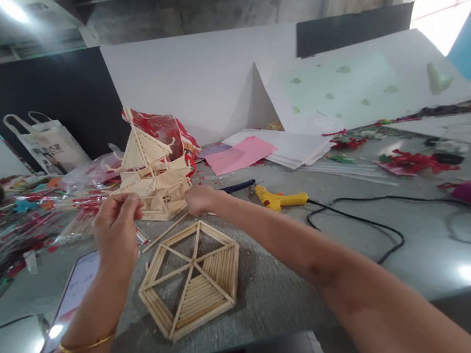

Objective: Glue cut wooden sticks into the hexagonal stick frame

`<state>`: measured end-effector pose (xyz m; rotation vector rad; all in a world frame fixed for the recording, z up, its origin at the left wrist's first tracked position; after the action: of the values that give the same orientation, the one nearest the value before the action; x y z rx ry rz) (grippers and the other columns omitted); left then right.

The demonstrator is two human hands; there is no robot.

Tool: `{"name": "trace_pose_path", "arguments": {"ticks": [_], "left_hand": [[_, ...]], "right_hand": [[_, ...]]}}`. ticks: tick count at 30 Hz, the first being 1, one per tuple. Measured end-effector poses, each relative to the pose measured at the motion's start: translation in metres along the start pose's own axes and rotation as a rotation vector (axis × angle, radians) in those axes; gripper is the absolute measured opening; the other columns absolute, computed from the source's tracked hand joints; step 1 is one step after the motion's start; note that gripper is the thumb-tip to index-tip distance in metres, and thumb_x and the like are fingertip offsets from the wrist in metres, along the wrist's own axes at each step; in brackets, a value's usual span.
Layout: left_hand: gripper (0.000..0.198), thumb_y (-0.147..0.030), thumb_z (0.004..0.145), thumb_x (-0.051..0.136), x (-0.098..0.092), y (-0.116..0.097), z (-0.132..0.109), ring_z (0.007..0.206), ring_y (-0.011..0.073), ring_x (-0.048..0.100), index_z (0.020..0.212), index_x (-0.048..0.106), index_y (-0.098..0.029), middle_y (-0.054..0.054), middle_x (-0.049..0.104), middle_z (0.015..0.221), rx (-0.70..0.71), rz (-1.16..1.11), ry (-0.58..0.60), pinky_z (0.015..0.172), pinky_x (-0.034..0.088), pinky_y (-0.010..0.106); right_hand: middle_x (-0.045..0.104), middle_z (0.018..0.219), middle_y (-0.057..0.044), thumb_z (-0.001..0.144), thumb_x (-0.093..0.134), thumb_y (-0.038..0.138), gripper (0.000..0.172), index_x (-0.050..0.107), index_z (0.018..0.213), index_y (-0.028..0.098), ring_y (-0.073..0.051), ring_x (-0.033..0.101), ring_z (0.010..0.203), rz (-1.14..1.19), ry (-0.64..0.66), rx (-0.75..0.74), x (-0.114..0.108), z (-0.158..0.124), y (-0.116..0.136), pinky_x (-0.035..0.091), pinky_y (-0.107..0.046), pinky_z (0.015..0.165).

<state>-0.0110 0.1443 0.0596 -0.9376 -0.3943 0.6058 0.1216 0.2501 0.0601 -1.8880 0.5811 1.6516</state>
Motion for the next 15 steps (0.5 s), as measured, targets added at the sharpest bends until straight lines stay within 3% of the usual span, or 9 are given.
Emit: {"name": "trace_pose_path", "arguments": {"ticks": [5,10,15], "left_hand": [[0.017,-0.033,0.073,0.058,0.003,0.0,-0.001,0.052,0.0068,0.047,0.071,0.056,-0.016,-0.003,0.055,0.062,0.014,-0.039,0.034,0.052,0.039,0.019],[0.018,-0.033,0.073,0.058,0.002,0.0,0.0,0.05,0.0067,0.046,0.071,0.057,-0.016,-0.003,0.056,0.061,0.024,-0.038,0.023,0.05,0.037,0.019],[0.02,-0.035,0.073,0.054,0.003,0.002,0.0,0.051,0.0076,0.046,0.071,0.057,-0.016,-0.003,0.056,0.061,-0.035,0.033,0.104,0.051,0.036,0.019]], "right_hand": [[0.066,0.094,-0.017,0.072,0.051,0.019,0.031,0.066,0.094,0.003,-0.02,0.059,0.081,0.045,0.042,-0.094,-0.002,-0.001,0.008,0.038,-0.024,0.062],[0.067,0.078,-0.005,0.075,0.051,0.018,0.023,0.067,0.087,0.008,-0.009,0.055,0.066,0.238,0.154,-0.303,-0.015,-0.045,0.017,0.036,-0.018,0.059],[0.064,0.071,-0.002,0.074,0.054,0.018,0.018,0.067,0.083,0.009,-0.007,0.049,0.059,0.393,0.265,-0.475,-0.01,-0.079,0.039,0.034,-0.018,0.056]]}}
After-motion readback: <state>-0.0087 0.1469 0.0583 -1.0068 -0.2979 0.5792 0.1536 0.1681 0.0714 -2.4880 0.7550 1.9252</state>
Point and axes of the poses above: each hand's wrist, its own z-axis towards the middle knuckle, its own x-axis out of the palm, y = z × x, the point moved 2 cm from there along z, towards the middle knuckle
